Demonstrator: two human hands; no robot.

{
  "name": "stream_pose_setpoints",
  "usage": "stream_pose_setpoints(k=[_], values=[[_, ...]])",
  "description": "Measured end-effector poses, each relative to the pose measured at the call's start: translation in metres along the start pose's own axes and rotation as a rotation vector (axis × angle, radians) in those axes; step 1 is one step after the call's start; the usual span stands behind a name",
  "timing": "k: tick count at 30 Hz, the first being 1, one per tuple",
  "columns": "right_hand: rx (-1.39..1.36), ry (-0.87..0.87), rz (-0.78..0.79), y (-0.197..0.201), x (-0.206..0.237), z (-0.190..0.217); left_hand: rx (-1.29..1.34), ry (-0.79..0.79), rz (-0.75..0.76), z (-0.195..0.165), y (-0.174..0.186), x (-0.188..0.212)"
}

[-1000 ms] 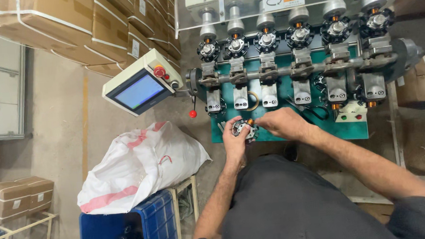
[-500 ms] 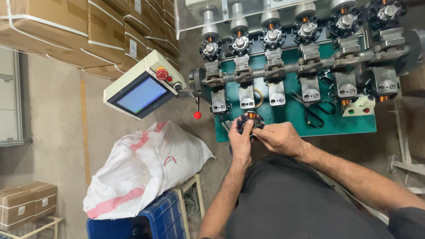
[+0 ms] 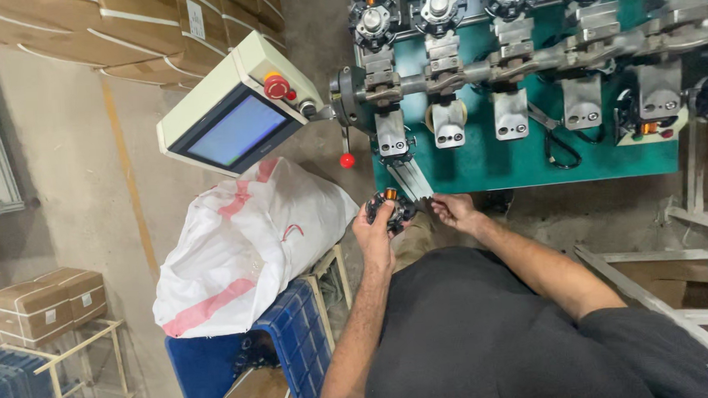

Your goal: The person takes black round components from a blue bin, wraps each one in bubble wrap, and arranges the wrapped parts on a cardboard sheet in a box. The person then moves to a multi-head machine, places a component into it, operates the machine lever, and uses scissors to trim material while handling parts at the machine.

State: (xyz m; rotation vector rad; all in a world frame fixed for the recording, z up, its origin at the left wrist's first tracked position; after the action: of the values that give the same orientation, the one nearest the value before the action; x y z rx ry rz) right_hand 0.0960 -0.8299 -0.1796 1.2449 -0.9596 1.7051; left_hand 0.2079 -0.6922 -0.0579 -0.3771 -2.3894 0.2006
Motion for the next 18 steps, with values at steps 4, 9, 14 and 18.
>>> stream_pose_setpoints(k=[4, 9, 14, 18], values=[[-0.16, -0.011, -0.084, -0.024, -0.006, -0.005, -0.042, 0.087, -0.074, -0.001, 0.027, -0.004], [-0.233, 0.142, 0.068, -0.03, 0.031, 0.014, -0.438, -0.173, 0.03, 0.001, 0.026, 0.014], [0.246, 0.592, 0.36, -0.006, 0.109, 0.046, -0.976, -1.0, 0.284, -0.012, 0.003, 0.045], [0.674, 1.004, 0.176, 0.028, 0.16, 0.051, -0.819, -1.179, 0.277, -0.02, -0.027, 0.056]])
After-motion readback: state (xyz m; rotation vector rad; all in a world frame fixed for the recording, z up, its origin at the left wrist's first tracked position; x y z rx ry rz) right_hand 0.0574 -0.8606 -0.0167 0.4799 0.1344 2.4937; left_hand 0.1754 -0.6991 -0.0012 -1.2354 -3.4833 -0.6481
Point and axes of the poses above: each hand's wrist, its own x-axis away from the middle knuckle, its own y-axis out of the back of the hand, z = x × y, the point moved 1 cm from there along -x, towards the middle knuckle, and after that the axes turned 6 degrees about -z, right-handed, at the moved point
